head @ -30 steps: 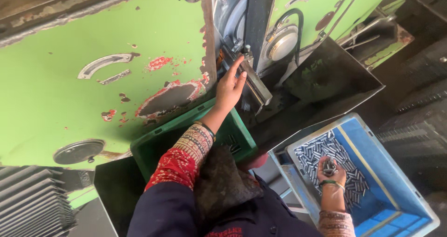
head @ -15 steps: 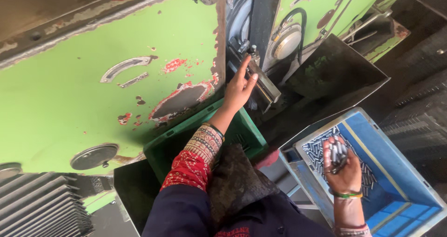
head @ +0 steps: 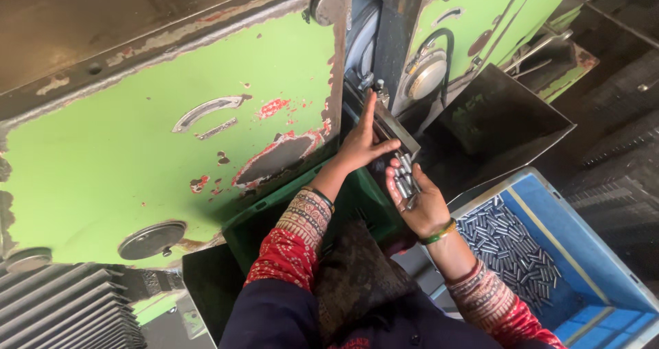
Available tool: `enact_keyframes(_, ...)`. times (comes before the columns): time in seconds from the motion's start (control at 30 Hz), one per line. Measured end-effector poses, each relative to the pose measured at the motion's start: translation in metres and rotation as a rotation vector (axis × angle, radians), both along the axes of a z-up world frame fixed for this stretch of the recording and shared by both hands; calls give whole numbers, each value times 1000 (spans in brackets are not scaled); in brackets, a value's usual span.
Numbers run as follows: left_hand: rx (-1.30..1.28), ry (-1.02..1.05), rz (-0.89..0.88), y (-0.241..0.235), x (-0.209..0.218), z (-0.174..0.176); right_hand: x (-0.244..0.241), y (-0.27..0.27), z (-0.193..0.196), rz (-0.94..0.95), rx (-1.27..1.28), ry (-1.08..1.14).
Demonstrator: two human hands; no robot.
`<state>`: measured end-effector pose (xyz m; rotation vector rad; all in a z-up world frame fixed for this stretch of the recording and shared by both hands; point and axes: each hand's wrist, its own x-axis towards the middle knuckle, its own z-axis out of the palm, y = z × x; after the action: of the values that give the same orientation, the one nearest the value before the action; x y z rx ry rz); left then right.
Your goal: The person repeatedly places small metal pins into a slot on a green industrial machine and presses a lever to process them. The processed pins fall into a blue bin below. The person continues this cycle throughout the clip.
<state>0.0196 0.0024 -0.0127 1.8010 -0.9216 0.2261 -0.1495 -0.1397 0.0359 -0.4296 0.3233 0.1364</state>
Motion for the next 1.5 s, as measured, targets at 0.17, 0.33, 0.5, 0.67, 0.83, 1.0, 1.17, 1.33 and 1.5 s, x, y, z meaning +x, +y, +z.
enact_keyframes(0.17,137,54,55,-2,-1,4,16,-2,-26,-61,-8,93)
enact_keyframes(0.33,166,100,54,-3,-6,13,14,-9,-35,-57,-65,108)
enact_keyframes(0.5,238,60,85,-1,-4,5,3,-7,-26,-101,-29,146)
enact_keyframes(0.67,102,67,69,0,-6,-1,2,-7,-22,-226,25,136)
enact_keyframes(0.83,277,13,106,-2,-11,16,15,-1,-36,-305,58,161)
enact_keyframes(1.0,289,38,110,-2,-15,20,16,2,-34,-333,64,153)
enact_keyframes(1.17,275,31,89,-2,-5,2,-7,2,-12,-238,-26,169)
enact_keyframes(1.33,156,36,98,-3,-8,-1,-4,-1,-20,-216,-56,68)
enact_keyframes(1.5,206,47,90,0,-15,20,12,-4,-38,-218,41,55)
